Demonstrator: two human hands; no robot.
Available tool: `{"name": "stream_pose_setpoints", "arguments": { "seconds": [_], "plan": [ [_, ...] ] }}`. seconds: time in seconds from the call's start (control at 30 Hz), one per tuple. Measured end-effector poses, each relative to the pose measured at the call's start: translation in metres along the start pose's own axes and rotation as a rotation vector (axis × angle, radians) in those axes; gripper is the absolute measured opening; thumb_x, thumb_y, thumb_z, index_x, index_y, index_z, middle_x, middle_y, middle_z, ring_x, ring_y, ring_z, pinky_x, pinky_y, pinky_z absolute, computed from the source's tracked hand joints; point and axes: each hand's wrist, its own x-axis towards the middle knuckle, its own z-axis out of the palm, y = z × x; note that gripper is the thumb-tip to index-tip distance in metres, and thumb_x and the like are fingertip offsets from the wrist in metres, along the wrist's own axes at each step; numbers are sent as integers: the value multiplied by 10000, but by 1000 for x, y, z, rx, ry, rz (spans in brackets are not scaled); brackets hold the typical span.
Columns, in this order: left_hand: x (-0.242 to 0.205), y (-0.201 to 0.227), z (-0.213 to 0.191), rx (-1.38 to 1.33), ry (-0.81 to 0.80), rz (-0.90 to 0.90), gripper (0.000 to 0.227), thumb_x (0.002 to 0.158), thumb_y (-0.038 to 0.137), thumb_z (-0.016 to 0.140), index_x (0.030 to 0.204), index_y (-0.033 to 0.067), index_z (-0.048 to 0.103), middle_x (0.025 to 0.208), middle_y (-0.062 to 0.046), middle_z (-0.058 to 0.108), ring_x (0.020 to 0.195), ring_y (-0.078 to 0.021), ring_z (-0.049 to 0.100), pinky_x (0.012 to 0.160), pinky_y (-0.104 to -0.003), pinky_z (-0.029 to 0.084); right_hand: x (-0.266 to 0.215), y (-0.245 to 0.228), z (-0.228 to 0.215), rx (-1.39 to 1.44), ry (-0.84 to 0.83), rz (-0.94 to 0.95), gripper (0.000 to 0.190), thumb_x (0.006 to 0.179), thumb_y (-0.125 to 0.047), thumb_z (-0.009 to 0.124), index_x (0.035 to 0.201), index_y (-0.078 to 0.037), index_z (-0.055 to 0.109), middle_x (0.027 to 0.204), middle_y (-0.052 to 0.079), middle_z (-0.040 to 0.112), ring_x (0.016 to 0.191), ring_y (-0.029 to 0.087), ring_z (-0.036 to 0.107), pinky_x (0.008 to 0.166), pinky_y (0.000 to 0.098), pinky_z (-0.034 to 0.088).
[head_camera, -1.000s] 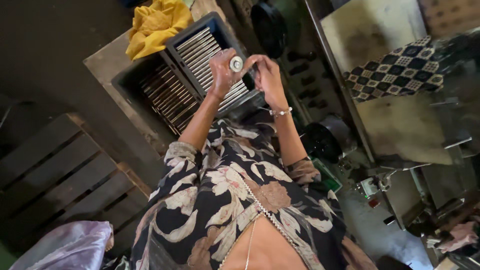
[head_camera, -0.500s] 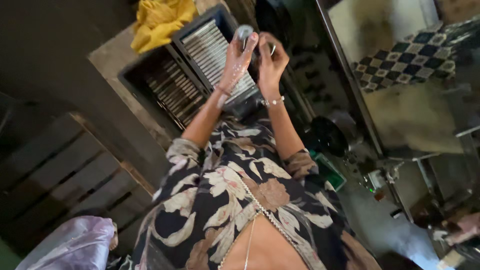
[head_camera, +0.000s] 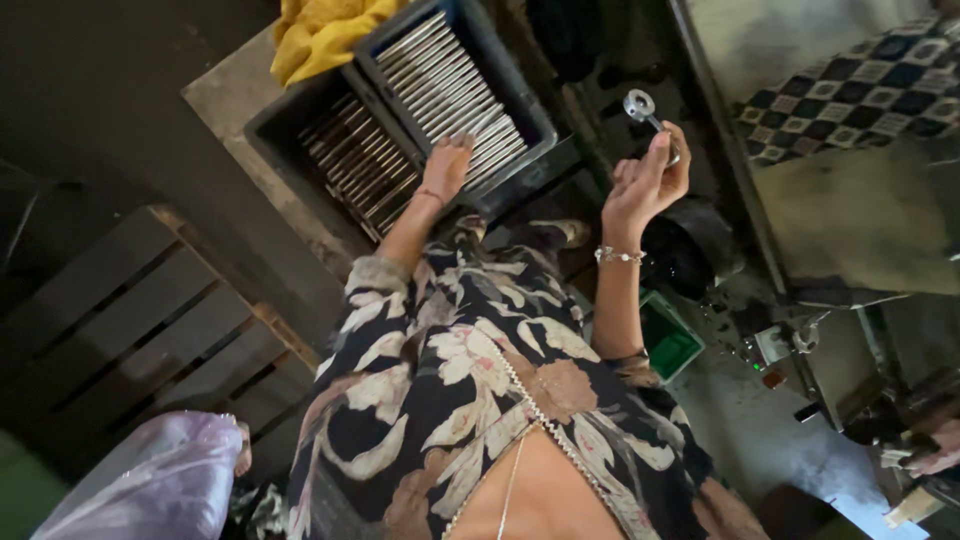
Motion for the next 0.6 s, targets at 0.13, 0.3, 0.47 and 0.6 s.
{"name": "stream_pose_setpoints", "arguments": {
  "seconds": [0.13, 0.3, 0.47, 0.6],
  "plan": [
    [-27, -10, -14, 8, 179, 44, 277, 873, 106, 581, 1138, 98, 664, 1097, -119, 750, 1008, -352, 677, 913, -455, 492, -15, 15, -27, -129, 48, 12, 212, 1057, -171, 707, 1185, -3, 693, 697, -53, 460, 483, 37, 334, 452, 269, 284],
    [-109, -85, -67, 84, -194, -415, 194, 997, 265, 608, 1026, 112, 723, 1125, -123, 727, 1121, -345, 638, 989, -508, 481, -29, 11, -63, -266, 79, -11, 281, 1032, -230, 723, 1183, 7, 705, 640, -41, 490, 452, 32, 341, 415, 263, 275],
    [-143, -133, -76, 566, -748, -390, 238, 977, 245, 585, 1085, 200, 792, 1256, -70, 719, 1225, -284, 629, 1041, -539, 434, -43, -1, -79, -330, 103, 19, 313, 1051, -243, 704, 1208, 26, 673, 733, -30, 545, 472, 44, 339, 439, 265, 272],
    [-131, -138, -69, 460, -892, -458, 273, 1004, 238, 563, 1151, 189, 788, 1289, -71, 725, 1226, -294, 663, 1028, -509, 459, -52, -7, -82, -350, 78, 16, 321, 1058, -270, 689, 1198, 18, 672, 629, -24, 489, 435, 47, 344, 442, 274, 320]
  ]
}}
